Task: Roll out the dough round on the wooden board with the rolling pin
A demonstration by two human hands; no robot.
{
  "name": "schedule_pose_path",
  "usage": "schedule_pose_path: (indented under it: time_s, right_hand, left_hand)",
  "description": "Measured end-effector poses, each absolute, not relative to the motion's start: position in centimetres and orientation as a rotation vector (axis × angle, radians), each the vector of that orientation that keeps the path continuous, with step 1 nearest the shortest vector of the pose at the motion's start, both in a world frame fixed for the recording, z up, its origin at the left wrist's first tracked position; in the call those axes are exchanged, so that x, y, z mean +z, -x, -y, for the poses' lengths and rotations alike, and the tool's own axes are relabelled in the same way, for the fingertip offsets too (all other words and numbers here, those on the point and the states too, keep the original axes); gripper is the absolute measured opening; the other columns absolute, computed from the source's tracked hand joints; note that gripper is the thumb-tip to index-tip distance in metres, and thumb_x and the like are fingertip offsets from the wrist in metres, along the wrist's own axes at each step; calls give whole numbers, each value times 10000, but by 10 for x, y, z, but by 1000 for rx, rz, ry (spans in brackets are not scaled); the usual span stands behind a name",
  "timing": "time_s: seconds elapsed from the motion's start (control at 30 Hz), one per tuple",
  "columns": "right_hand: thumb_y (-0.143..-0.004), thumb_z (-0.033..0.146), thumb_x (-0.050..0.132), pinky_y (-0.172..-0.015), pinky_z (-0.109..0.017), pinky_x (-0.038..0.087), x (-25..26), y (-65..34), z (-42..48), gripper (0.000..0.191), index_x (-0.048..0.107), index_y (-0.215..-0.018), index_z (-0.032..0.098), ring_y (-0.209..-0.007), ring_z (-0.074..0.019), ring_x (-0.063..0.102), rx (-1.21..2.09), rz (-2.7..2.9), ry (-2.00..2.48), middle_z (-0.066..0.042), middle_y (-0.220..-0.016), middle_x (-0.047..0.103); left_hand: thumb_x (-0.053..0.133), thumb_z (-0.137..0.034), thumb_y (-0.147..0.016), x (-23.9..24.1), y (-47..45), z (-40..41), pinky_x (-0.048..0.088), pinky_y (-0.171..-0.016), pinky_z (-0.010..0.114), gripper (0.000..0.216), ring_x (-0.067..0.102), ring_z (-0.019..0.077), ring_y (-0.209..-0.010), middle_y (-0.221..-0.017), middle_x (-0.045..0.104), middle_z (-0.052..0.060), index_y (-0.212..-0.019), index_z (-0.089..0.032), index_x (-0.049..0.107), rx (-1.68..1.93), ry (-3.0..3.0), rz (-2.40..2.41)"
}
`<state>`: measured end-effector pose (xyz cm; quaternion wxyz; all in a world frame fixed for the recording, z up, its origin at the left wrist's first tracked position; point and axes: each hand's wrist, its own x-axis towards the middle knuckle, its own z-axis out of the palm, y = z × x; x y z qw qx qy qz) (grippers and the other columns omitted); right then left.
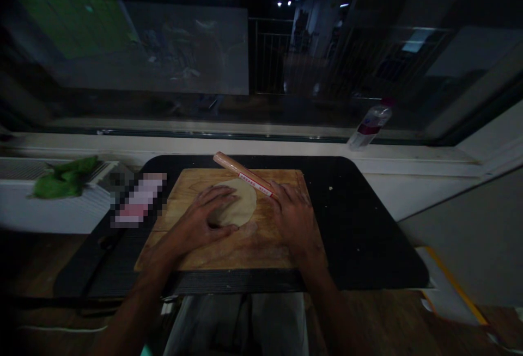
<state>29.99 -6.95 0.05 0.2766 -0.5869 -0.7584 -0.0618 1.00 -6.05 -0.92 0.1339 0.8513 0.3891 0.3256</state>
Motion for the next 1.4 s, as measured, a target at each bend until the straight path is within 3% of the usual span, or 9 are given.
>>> schedule_pose_path:
  time_s: [0.2, 0.3, 0.4, 0.57, 0.7, 0.97, 1.17, 1.3, 1.4]
  right_hand:
    - [-1148, 349, 586, -1084, -459, 623, -1, -301, 69, 390, 723, -1507, 281, -1233, -297, 752, -139, 2021, 1571, -88, -1358, 796]
    - [-1146, 356, 594, -1093, -453, 617, -1, -301, 69, 376, 730, -1491, 294, -1243, -290, 749, -123, 1999, 1558, -74, -1359, 798]
    - [-1148, 367, 589, -1093, -451, 615, 1, -300, 69, 377, 728, -1491, 297, -1238, -285, 749, -101, 1991, 1541, -68, -1353, 801]
    - [-1145, 377, 576, -1097, -467, 617, 3, -300, 70, 401, 714, -1513, 298, -1253, -291, 741, -86, 1988, 1528, -77, -1365, 797]
    - [-1145, 387, 565, -1083, -469, 626, 4, -299, 70, 408, 711, -1517, 311, -1232, -295, 749, -97, 1985, 1546, -78, -1348, 803]
    - [-1147, 370, 568, -1103, -458, 618, 3, -299, 70, 407, 701, -1525, 301, -1273, -292, 740, -69, 2007, 1534, -72, -1396, 791]
    - [-1141, 372, 580, -1061, -457, 632, 2, -299, 69, 407, 703, -1523, 304, -1202, -290, 760, -91, 2033, 1535, -73, -1385, 794]
    - [-1141, 377, 581, -1055, -450, 633, 3, -300, 69, 392, 713, -1504, 309, -1185, -287, 763, -85, 2041, 1534, -68, -1386, 794]
    - [-1142, 381, 580, -1066, -455, 631, 4, -300, 70, 393, 710, -1505, 305, -1196, -289, 761, -78, 2042, 1531, -70, -1397, 791]
  left_hand:
    - [847, -280, -913, -2, -6, 62, 461, -1304, 618, 502, 608, 335, -1497, -1573, 693, 103, -1402, -289, 733, 965, -2455, -1109]
    - [803, -247, -911, 0, -3, 63, 436, -1324, 607, 537, 573, 336, -1530, -1616, 655, 101, -1438, -289, 707, 939, -2452, -1127]
    - [793, -359, -949, -5, -4, 62, 415, -1326, 625, 654, 524, 367, -1562, -1669, 596, 129, -1568, -274, 604, 950, -2416, -1305]
    - [719, -586, -1019, -19, -13, 59, 414, -1276, 704, 752, 560, 437, -1487, -1572, 640, 201, -1628, -198, 508, 972, -2309, -1699]
    - [687, -611, -1040, -23, -17, 60, 426, -1264, 700, 810, 554, 441, -1494, -1538, 646, 216, -1684, -192, 433, 1020, -2265, -1756]
    - [642, -606, -1067, -16, -13, 58, 352, -1347, 667, 728, 550, 391, -1542, -1626, 624, 201, -1639, -183, 487, 888, -2373, -1596]
    - [806, -700, -923, -11, -13, 59, 254, -1397, 679, 1016, 455, 406, -1636, -1730, 541, 189, -1724, -212, 415, 701, -2507, -1354]
    - [902, -739, -816, -10, -12, 61, 306, -1390, 663, 1179, 418, 422, -1669, -1796, 465, 161, -1765, -285, 369, 641, -2498, -1237]
    - [917, -729, -811, -10, -10, 60, 328, -1389, 650, 1184, 397, 414, -1685, -1815, 436, 155, -1771, -296, 375, 642, -2482, -1193]
